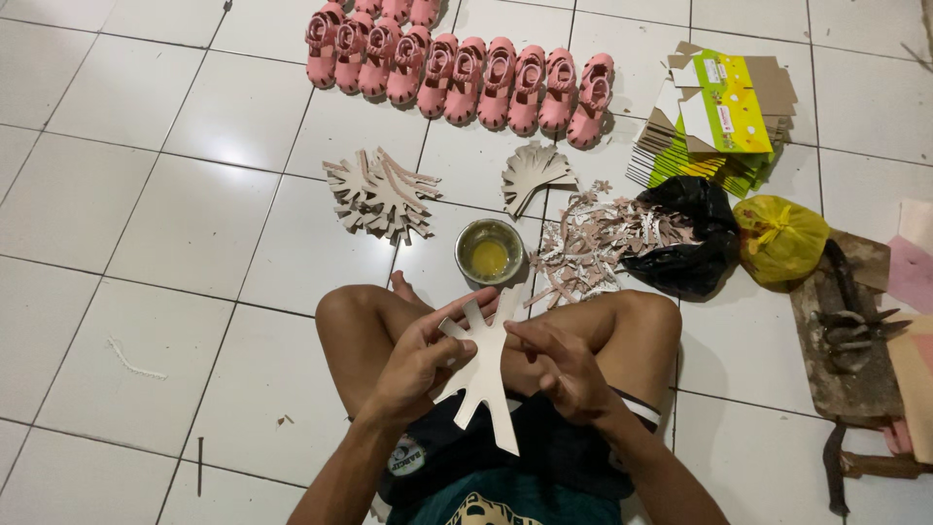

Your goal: The person sits on the floor and assembles pink shoe components by hand. They repeatedly pick up a white sole piece and a pink upper piece, align them, and press them together. A metal bowl with yellow liquid is nearby but not used in the visible steps.

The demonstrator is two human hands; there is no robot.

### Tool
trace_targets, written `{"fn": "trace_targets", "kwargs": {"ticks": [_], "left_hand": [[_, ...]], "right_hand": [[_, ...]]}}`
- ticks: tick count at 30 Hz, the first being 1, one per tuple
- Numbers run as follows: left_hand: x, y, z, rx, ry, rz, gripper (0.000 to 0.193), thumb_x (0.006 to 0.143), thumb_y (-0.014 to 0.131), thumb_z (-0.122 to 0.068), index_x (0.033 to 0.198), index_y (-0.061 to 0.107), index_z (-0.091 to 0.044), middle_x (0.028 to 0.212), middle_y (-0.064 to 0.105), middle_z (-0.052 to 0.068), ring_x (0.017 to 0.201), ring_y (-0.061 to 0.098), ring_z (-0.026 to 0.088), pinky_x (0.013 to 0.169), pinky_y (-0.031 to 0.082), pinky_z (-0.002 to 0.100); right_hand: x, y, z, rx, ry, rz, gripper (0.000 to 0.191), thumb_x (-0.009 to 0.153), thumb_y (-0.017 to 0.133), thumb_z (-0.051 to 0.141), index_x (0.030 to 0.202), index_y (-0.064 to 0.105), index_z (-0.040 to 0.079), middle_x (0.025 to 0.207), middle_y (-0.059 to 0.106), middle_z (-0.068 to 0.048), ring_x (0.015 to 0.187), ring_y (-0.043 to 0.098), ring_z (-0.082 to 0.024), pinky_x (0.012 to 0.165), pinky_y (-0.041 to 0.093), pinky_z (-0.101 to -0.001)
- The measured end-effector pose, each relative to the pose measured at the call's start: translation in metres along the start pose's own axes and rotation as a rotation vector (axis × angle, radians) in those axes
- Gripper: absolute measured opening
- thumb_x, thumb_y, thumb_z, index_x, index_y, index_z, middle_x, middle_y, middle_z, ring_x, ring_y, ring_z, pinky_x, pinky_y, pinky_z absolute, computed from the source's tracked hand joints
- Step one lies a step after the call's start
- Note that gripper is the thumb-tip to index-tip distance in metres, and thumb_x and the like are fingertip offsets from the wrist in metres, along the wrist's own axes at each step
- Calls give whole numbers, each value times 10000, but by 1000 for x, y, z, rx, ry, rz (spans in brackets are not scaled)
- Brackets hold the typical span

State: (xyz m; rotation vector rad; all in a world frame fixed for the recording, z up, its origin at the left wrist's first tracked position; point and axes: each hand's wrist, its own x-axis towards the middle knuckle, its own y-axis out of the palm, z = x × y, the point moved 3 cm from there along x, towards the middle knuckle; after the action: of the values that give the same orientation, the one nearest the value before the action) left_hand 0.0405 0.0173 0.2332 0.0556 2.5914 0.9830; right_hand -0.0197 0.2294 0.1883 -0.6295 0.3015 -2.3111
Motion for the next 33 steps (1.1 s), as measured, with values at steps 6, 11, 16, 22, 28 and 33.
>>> {"fn": "trace_targets", "kwargs": {"ticks": [6,11,16,22,28,33], "left_hand": [[1,1,2,-19,9,42,708,836,483,129,1538,424,63,1436,592,166,910,591,-24,702,486,135],[3,0,0,-8,140,160,696,907,527,125,1595,437,70,1416,577,196,730,477,-5,602,407,132],[4,7,-4,53,60,83,672,849,489,109,1516,434,52,1488,545,203,1147,629,37,692,471,149],[13,11,-10,1,186,151,664,896,507,136,1553,431,73,1536,505,231,993,498,93,712,453,156],[31,-9,8,345,156,-160,682,1009,657,-10,1663,465,-8,1248,643,371,839,472,199,633,382,267],[37,-13,31,357,181,-178,409,963,701,-231,1174,669,118,976,744,136,835,731,133,738,604,244]], "right_hand": [[6,-7,-1,-128,-39,-61,770,1068,301,693,1494,518,89,884,635,-90,803,636,-200,730,532,-367],[4,-1,11,-222,-201,-69,645,1097,335,640,1420,585,140,886,642,-92,785,637,-195,700,530,-369],[14,-8,6,-186,-136,-110,697,1091,336,644,1453,550,88,852,611,-88,777,629,-202,714,536,-365],[-5,1,12,-115,-180,-81,602,1115,348,575,1437,584,125,1083,711,-120,897,687,-199,795,558,-339],[-17,17,-2,181,201,-282,494,991,696,162,1442,535,46,998,742,-81,795,648,-111,710,559,-255],[-9,17,-6,254,243,-377,510,1004,674,97,1482,503,50,901,679,-67,707,620,-106,626,532,-238]]}}
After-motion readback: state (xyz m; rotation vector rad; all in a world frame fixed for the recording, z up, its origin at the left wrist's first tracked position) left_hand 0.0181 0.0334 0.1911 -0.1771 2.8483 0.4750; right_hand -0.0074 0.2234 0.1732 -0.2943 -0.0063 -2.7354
